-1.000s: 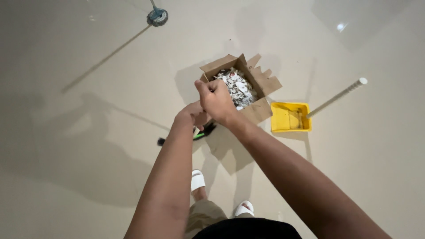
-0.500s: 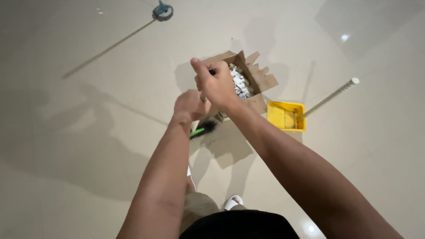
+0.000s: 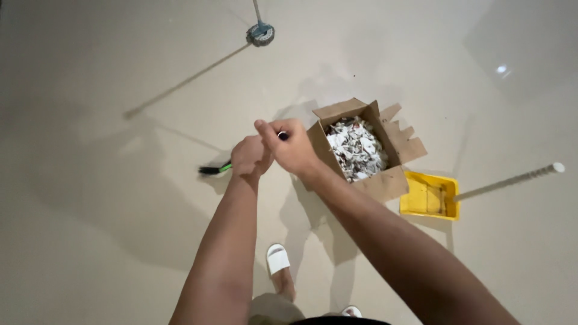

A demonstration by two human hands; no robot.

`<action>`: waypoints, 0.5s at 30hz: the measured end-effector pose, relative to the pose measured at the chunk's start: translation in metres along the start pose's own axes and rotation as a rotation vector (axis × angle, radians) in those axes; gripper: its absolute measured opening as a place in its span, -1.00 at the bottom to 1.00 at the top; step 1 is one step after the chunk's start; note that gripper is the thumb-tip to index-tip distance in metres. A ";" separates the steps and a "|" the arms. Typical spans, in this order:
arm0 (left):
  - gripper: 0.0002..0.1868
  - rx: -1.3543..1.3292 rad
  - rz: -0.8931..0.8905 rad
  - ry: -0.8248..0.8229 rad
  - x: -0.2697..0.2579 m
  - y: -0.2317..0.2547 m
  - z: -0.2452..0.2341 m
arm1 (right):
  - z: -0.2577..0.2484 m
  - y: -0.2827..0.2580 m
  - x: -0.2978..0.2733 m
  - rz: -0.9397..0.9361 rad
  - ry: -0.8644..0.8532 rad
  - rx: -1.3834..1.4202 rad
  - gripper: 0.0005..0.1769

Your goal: Assembling a broom and handling a dustpan next to a box of paper scraps.

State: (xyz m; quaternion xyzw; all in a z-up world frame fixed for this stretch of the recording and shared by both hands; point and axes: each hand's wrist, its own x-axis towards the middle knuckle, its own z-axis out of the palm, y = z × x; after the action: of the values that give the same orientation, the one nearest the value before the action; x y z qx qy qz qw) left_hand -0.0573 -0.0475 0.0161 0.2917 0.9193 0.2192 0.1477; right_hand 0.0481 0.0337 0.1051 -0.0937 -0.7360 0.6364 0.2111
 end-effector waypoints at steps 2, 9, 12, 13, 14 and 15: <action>-0.50 -0.015 0.051 0.017 0.024 -0.026 0.008 | 0.012 0.016 0.019 0.015 0.002 -0.028 -0.46; -0.60 -0.005 -0.096 -0.031 0.069 -0.067 0.010 | 0.037 0.052 0.063 0.013 -0.072 0.005 -0.58; -0.64 -0.033 -0.155 -0.106 0.075 -0.076 0.010 | 0.046 0.074 0.070 0.003 -0.087 0.018 -0.59; -0.67 -0.014 -0.148 -0.137 0.077 -0.078 0.012 | 0.048 0.082 0.071 -0.005 -0.083 0.029 -0.59; -0.67 -0.013 -0.149 -0.140 0.085 -0.087 0.020 | 0.050 0.086 0.072 -0.002 -0.083 0.031 -0.59; -0.66 0.004 -0.108 -0.116 0.091 -0.095 0.030 | 0.053 0.090 0.073 0.011 -0.043 0.038 -0.57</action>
State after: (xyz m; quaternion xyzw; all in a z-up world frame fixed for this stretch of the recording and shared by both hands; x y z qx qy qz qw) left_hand -0.1619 -0.0528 -0.0690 0.2539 0.9240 0.1919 0.2118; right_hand -0.0515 0.0316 0.0257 -0.0797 -0.7275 0.6534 0.1935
